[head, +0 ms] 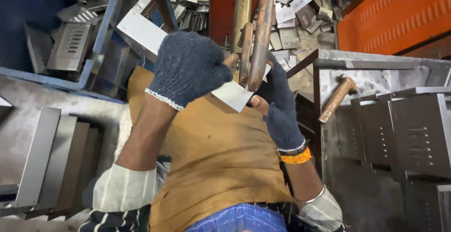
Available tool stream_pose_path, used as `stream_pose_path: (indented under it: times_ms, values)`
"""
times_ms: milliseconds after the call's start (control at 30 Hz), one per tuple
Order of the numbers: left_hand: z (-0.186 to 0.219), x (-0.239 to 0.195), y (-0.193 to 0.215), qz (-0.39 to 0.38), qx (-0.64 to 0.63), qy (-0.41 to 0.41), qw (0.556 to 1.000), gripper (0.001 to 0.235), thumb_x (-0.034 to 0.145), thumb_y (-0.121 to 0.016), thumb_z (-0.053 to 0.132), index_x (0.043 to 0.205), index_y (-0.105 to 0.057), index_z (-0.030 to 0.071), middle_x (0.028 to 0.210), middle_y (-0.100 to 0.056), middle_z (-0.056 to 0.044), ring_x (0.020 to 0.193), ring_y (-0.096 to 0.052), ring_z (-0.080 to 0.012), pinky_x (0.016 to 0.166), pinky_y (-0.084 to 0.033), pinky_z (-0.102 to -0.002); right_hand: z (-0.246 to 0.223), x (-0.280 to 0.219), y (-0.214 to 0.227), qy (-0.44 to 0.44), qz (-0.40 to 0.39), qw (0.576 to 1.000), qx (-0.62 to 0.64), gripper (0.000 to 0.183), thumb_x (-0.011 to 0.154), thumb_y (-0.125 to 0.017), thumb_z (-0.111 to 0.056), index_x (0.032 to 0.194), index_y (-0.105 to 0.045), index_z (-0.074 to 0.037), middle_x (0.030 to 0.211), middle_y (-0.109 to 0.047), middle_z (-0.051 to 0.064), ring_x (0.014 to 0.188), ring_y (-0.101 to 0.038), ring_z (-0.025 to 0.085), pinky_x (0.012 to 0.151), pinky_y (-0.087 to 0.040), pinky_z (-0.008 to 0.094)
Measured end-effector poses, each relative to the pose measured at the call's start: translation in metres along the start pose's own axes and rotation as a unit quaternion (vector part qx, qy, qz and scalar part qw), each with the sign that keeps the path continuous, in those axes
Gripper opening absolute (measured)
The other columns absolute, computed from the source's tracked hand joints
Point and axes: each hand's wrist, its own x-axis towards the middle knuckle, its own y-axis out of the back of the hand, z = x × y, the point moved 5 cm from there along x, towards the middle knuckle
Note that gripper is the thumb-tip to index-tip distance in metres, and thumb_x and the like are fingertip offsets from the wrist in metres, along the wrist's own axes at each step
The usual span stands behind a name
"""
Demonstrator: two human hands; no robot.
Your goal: Spot welding small metal enclosure components in a manufacturing workshop.
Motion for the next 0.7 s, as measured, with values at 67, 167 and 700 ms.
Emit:
stream_pose_path:
  times_ms: [67, 167, 700]
  values:
    - [-0.002, 0.001, -0.002, -0.004, 0.008, 0.004, 1.000, 0.046, 0.086, -0.077, 0.044, 0.055, -0.072, 0.010, 0.049, -0.056, -0.014, 0.045, -0.055, -0.0326, 0.050, -0.044, -0.046, 0.005, 0.001, 0.004, -0.003, 0.007, 1.000, -0.015, 0.083, 0.093, -0.073, -0.010, 0.163, -0.027, -0.003, 0.157, -0.044, 0.008, 0.140, -0.054, 0.021, 0.118, -0.048, 0.036]
    - [-0.003, 0.004, -0.005, -0.003, 0.006, -0.001, 1.000, 0.043, 0.085, -0.077, 0.043, 0.057, -0.074, 0.010, 0.049, -0.057, -0.014, 0.045, -0.055, -0.0322, 0.050, -0.045, -0.046, 0.013, 0.003, 0.013, -0.023, 0.026, 0.998, -0.048, 0.090, 0.089, -0.078, -0.015, 0.164, -0.028, -0.003, 0.154, -0.046, 0.010, 0.134, -0.054, 0.021, 0.114, -0.048, 0.035]
    - [-0.005, 0.010, -0.018, -0.023, 0.002, -0.018, 1.000, 0.040, 0.087, -0.073, 0.035, 0.056, -0.074, 0.011, 0.044, -0.055, -0.010, 0.040, -0.051, -0.0266, 0.051, -0.046, -0.043, 0.032, 0.001, 0.038, -0.040, 0.080, 0.985, -0.149, 0.097, 0.085, -0.086, -0.038, 0.160, -0.036, -0.004, 0.120, -0.055, 0.004, 0.092, -0.052, 0.009, 0.080, -0.049, 0.025]
